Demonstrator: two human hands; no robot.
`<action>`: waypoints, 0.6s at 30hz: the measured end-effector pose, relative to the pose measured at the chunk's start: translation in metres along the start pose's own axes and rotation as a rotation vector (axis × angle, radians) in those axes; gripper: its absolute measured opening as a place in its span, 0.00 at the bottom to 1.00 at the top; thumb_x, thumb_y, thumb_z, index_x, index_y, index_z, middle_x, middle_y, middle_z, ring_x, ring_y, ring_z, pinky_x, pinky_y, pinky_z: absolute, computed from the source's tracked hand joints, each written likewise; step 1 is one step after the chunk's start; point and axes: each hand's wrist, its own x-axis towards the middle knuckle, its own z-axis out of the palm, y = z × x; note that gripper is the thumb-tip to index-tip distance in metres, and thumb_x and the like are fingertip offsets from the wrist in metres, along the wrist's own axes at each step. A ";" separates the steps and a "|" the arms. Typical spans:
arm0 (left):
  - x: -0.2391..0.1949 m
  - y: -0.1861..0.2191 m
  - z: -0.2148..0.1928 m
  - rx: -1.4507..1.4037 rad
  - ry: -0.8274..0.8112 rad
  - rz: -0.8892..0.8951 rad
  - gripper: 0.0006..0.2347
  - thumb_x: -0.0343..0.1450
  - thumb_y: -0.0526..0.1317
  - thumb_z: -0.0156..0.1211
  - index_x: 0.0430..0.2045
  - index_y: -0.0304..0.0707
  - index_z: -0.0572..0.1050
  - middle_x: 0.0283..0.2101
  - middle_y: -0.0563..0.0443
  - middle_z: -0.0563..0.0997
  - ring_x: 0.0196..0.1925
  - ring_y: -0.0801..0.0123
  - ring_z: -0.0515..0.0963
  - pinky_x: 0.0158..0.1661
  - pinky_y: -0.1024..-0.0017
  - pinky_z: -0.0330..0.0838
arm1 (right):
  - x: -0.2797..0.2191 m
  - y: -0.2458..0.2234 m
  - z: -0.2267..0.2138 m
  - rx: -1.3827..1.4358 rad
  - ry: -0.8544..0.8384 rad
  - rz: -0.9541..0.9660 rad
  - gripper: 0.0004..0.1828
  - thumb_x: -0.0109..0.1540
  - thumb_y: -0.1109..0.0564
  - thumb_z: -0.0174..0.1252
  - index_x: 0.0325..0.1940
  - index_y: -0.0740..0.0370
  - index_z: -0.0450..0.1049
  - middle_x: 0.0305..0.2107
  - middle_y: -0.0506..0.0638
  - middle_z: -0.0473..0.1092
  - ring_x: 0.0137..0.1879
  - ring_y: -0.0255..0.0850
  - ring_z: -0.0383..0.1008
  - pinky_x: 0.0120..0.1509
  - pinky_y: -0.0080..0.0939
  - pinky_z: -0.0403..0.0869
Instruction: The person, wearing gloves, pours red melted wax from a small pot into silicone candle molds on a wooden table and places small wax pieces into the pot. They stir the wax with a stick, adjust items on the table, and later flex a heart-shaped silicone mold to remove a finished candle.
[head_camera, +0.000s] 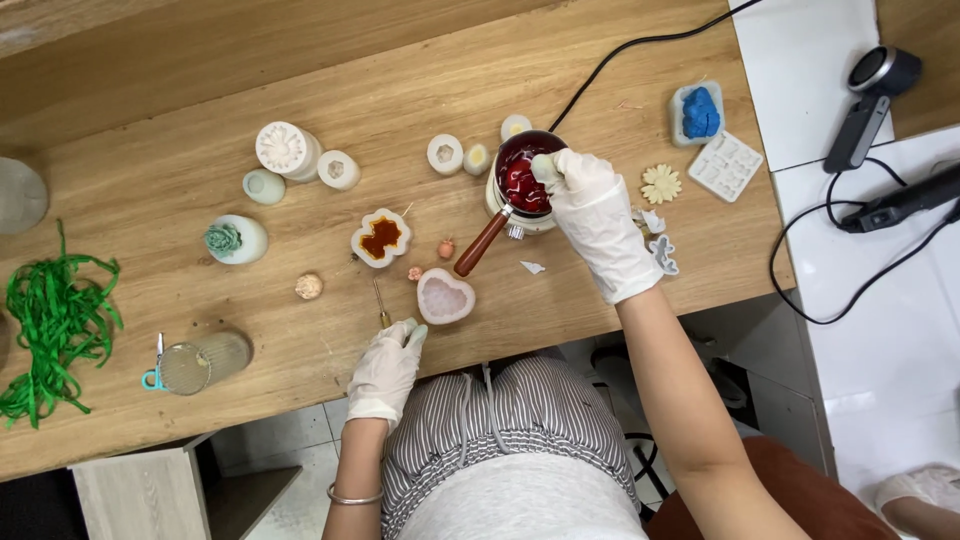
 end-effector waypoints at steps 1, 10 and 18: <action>-0.001 0.002 0.000 0.011 -0.005 -0.019 0.19 0.74 0.52 0.50 0.50 0.39 0.76 0.55 0.41 0.78 0.60 0.51 0.75 0.58 0.61 0.67 | 0.001 0.002 0.002 -0.028 -0.028 0.020 0.15 0.71 0.48 0.57 0.38 0.62 0.76 0.29 0.62 0.74 0.36 0.57 0.76 0.39 0.54 0.74; -0.010 0.005 0.019 0.027 0.000 -0.004 0.18 0.75 0.51 0.49 0.50 0.40 0.77 0.54 0.41 0.79 0.60 0.51 0.75 0.59 0.60 0.67 | -0.007 -0.006 -0.008 0.047 -0.037 0.032 0.12 0.70 0.51 0.58 0.41 0.62 0.78 0.30 0.62 0.75 0.38 0.55 0.77 0.41 0.51 0.75; -0.018 -0.002 0.025 0.007 0.026 -0.021 0.19 0.75 0.51 0.49 0.52 0.37 0.76 0.57 0.41 0.78 0.62 0.50 0.73 0.61 0.61 0.65 | -0.019 -0.009 -0.028 0.424 0.046 0.292 0.13 0.71 0.51 0.58 0.49 0.64 0.79 0.34 0.53 0.78 0.39 0.39 0.77 0.43 0.38 0.75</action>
